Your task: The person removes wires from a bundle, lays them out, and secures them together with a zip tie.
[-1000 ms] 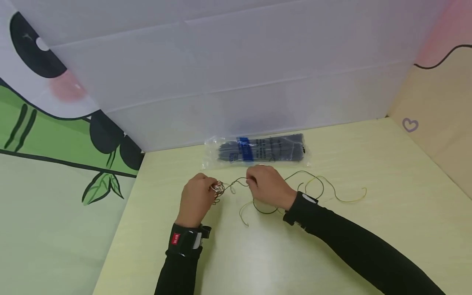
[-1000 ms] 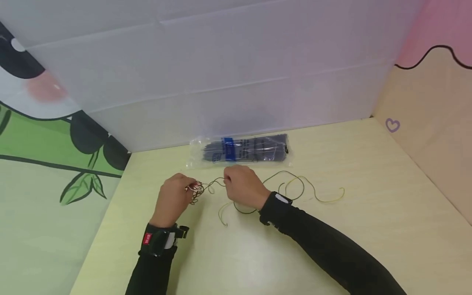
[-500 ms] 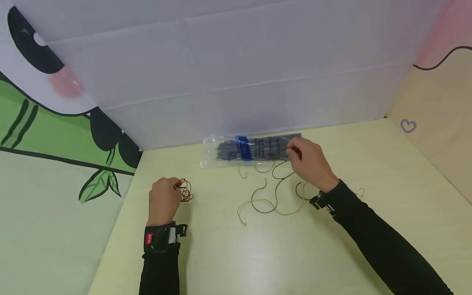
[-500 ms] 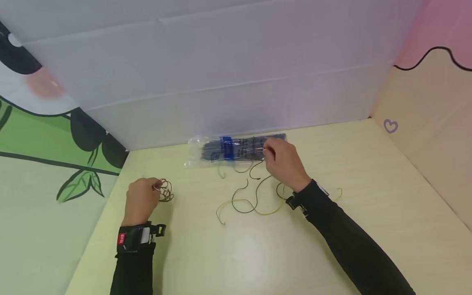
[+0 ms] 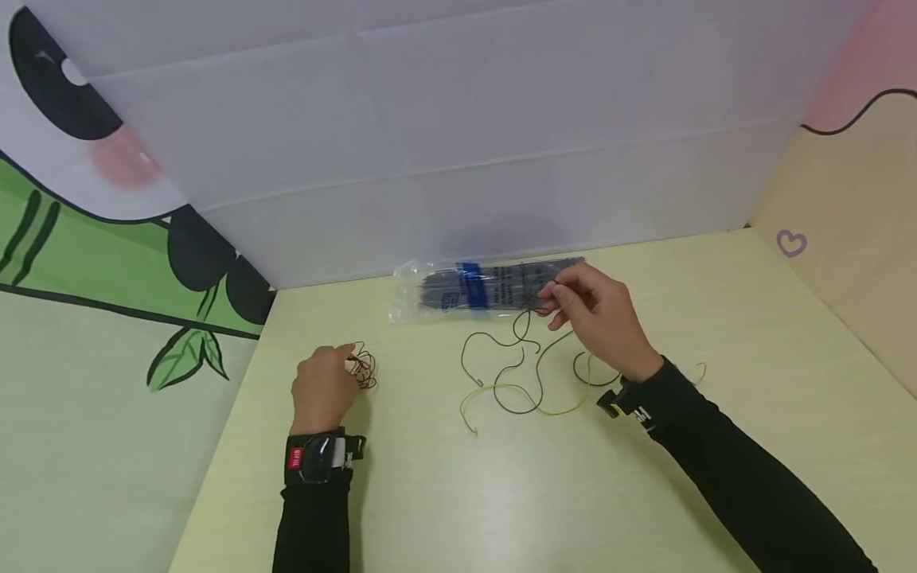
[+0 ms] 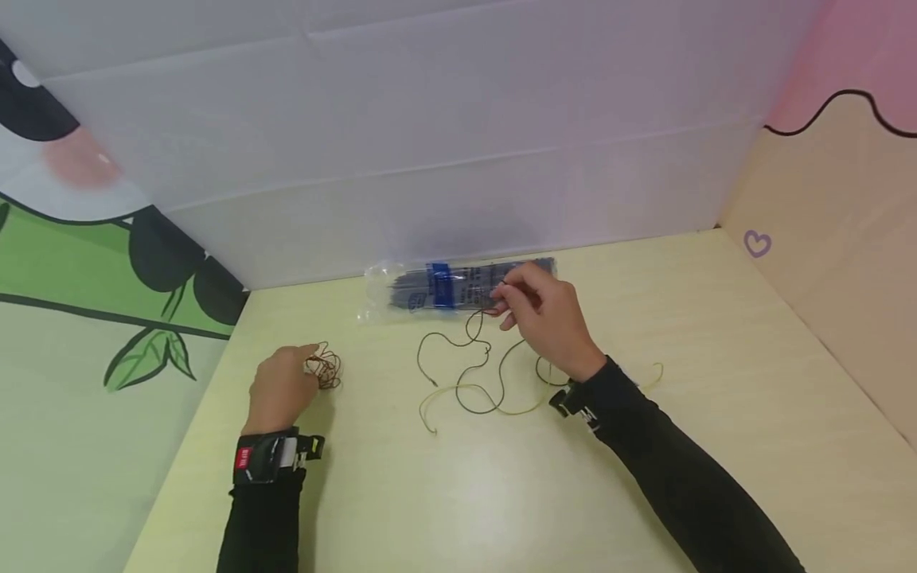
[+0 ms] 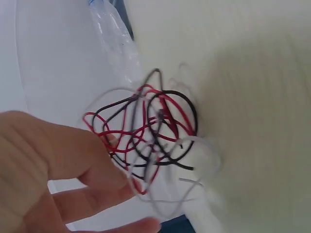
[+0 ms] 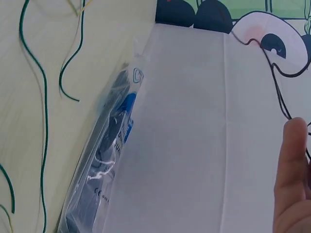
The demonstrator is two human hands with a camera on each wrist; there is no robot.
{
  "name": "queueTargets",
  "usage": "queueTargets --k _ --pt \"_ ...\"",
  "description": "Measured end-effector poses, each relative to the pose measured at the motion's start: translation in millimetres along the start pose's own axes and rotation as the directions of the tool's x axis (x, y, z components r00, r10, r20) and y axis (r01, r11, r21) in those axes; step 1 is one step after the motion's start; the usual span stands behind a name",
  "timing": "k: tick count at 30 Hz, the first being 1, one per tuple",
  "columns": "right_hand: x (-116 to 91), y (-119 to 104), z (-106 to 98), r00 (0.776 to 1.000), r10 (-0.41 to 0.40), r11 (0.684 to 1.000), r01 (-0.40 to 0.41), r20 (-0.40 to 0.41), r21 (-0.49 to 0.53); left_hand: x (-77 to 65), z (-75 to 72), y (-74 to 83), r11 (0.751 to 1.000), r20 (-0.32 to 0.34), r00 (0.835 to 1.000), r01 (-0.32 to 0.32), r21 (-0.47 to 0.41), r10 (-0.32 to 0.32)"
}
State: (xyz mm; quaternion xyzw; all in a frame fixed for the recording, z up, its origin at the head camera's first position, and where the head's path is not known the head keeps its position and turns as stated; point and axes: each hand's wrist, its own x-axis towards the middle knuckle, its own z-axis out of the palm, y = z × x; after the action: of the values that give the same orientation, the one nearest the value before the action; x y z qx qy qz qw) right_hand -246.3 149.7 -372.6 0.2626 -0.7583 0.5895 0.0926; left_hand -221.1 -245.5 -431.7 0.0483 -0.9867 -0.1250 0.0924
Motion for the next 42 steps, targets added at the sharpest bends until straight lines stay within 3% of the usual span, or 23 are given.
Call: queueTargets --k 2,3,6,8,10,13,15,19,23,26,29,33,38,42 --pt "-2.8 -3.6 5.1 1.000 -0.021 0.999 0.020 0.020 0.043 -1.9 -2.5 8.9 0.997 -0.120 0.990 -0.063 0.047 0.069" --pt "-4.3 -4.9 8.4 0.999 -0.038 0.998 0.036 0.033 0.044 -3.1 -4.1 16.1 0.994 -0.191 0.976 -0.097 0.056 0.106" --pt "-9.3 -5.3 19.7 0.994 -0.085 0.996 0.083 0.075 0.031 -9.3 -11.9 49.1 0.973 -0.371 0.904 -0.231 -0.011 0.211" --pt "-12.3 -5.0 28.3 0.988 -0.109 0.994 0.109 0.109 0.005 -15.2 -17.0 76.5 0.929 -0.420 0.866 -0.349 -0.123 0.270" --pt "-15.0 -4.3 36.5 0.981 -0.127 0.992 0.130 0.144 -0.010 -23.3 -21.1 102.9 0.857 -0.414 0.847 -0.455 -0.243 0.333" --pt "-18.1 -3.7 46.4 0.972 -0.144 0.989 0.149 0.186 -0.016 -34.3 -21.5 131.1 0.756 -0.329 0.842 -0.533 -0.381 0.428" --pt "-19.4 -4.7 50.2 0.967 -0.157 0.987 0.161 0.202 -0.005 -39.3 -19.5 140.9 0.716 -0.269 0.838 -0.546 -0.435 0.475" --pt "-20.9 -9.8 52.3 0.959 -0.179 0.982 0.186 0.220 -0.011 -42.6 -16.7 144.1 0.679 -0.238 0.832 -0.548 -0.488 0.501" --pt "-23.2 -4.9 51.6 0.950 -0.236 0.965 0.254 0.203 -0.067 -41.2 -19.6 139.1 0.681 -0.235 0.828 -0.554 -0.478 0.509" --pt "-25.1 -4.2 48.2 0.949 -0.263 0.952 0.285 0.172 -0.114 -38.9 -22.7 135.6 0.709 -0.191 0.835 -0.542 -0.452 0.517" --pt "-26.2 -4.3 39.8 0.956 -0.242 0.955 0.265 0.166 -0.135 -37.4 -26.9 132.9 0.747 -0.148 0.849 -0.518 -0.416 0.507" --pt "-26.3 -1.1 19.0 0.962 -0.215 0.951 0.246 0.171 -0.187 -34.0 -29.7 128.0 0.787 -0.154 0.853 -0.520 -0.332 0.499" --pt "-25.8 11.5 -11.6 0.957 -0.225 0.907 0.274 0.182 -0.319 -27.3 -24.7 119.5 0.799 -0.197 0.836 -0.547 -0.250 0.512" --pt "-27.7 23.5 -35.5 0.966 -0.155 0.901 0.224 0.205 -0.371 -22.9 -17.2 113.4 0.817 -0.173 0.842 -0.538 -0.209 0.511"
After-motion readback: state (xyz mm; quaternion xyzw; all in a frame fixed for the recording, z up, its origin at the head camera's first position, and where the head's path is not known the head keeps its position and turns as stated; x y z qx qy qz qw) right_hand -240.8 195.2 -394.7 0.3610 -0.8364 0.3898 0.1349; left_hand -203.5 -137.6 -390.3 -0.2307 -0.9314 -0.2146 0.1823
